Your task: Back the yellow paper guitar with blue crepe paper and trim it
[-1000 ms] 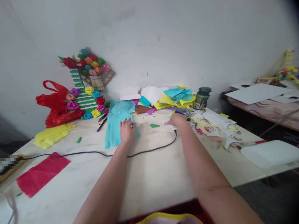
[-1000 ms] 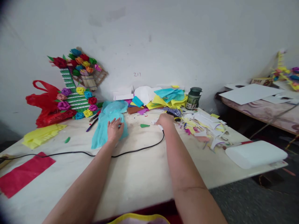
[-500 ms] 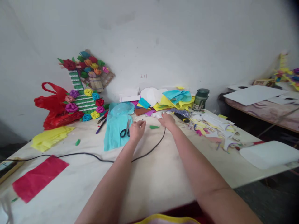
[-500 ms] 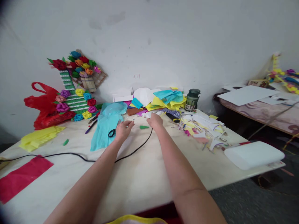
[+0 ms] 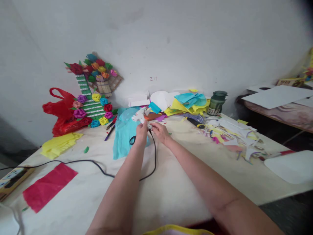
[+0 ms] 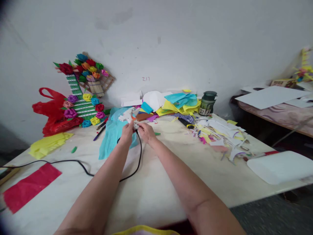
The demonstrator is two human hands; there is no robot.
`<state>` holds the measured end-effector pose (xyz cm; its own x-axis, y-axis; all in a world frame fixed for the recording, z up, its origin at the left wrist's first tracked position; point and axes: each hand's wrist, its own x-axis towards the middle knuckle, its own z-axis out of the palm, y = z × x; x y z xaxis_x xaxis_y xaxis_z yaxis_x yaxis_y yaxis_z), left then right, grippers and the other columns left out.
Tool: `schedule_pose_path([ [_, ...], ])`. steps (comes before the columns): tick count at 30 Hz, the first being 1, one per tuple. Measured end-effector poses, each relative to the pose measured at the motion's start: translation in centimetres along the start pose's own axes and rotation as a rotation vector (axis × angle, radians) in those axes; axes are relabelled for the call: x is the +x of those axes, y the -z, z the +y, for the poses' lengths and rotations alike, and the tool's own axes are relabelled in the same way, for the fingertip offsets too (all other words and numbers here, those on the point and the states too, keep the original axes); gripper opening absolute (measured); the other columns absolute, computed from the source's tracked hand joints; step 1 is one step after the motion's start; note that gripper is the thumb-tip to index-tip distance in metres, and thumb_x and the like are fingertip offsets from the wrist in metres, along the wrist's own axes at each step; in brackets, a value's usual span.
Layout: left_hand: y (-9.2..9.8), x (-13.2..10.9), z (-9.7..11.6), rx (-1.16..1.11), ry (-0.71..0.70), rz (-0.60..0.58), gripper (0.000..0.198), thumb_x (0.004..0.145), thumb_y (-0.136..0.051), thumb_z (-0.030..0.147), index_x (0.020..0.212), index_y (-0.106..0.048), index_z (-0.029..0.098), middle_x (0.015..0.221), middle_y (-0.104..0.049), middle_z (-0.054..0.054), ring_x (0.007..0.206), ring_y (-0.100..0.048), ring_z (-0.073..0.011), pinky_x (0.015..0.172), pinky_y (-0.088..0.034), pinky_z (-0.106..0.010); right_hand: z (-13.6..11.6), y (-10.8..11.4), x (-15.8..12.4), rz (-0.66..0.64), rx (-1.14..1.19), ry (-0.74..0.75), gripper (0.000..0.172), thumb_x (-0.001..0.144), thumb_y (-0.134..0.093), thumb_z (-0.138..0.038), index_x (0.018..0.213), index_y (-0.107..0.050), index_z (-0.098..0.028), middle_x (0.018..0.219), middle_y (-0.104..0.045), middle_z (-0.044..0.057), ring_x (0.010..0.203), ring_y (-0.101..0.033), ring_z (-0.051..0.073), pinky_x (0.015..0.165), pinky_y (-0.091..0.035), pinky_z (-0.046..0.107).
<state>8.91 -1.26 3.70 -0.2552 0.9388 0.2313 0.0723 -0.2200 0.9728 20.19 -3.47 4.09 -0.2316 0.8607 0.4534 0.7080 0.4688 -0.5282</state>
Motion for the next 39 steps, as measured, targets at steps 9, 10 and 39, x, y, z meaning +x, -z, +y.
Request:
schedule_pose_path([
  [9, 4.1, 1.4, -0.4, 0.021, 0.045, 0.079, 0.039, 0.083, -0.03, 0.047, 0.085, -0.053, 0.016, 0.071, -0.065, -0.008, 0.071, -0.064, -0.0182, 0.068, -0.051, -0.031, 1.9, -1.9, -0.4, -0.197, -0.406, 0.146, 0.031, 0.073, -0.05, -0.019, 0.099, -0.068, -0.021, 0.125, -0.053, 0.003, 0.111, -0.041, 0.023, 0.092, -0.031, 0.034],
  [10, 4.1, 1.3, -0.6, 0.02, 0.043, 0.076, 0.039, 0.083, -0.03, 0.047, 0.083, -0.053, 0.016, 0.071, -0.065, -0.009, 0.07, -0.064, -0.0182, 0.068, -0.051, -0.031, 1.8, -2.2, -0.4, -0.203, -0.416, 0.166, 0.031, 0.073, -0.049, -0.018, 0.098, -0.069, -0.022, 0.125, -0.053, 0.002, 0.111, -0.041, 0.023, 0.092, -0.03, 0.035],
  [39, 4.4, 1.1, 0.1, -0.13, 0.09, 0.023, 0.032, 0.085, -0.033, 0.043, 0.087, -0.051, 0.017, 0.074, -0.065, -0.007, 0.079, -0.064, -0.0189, 0.072, -0.049, -0.032, 0.3, -5.0, -0.1, -0.403, -0.477, 0.242, 0.047, 0.087, -0.03, -0.027, 0.133, -0.04, -0.023, 0.144, -0.03, 0.002, 0.133, -0.017, 0.024, 0.106, -0.004, 0.051],
])
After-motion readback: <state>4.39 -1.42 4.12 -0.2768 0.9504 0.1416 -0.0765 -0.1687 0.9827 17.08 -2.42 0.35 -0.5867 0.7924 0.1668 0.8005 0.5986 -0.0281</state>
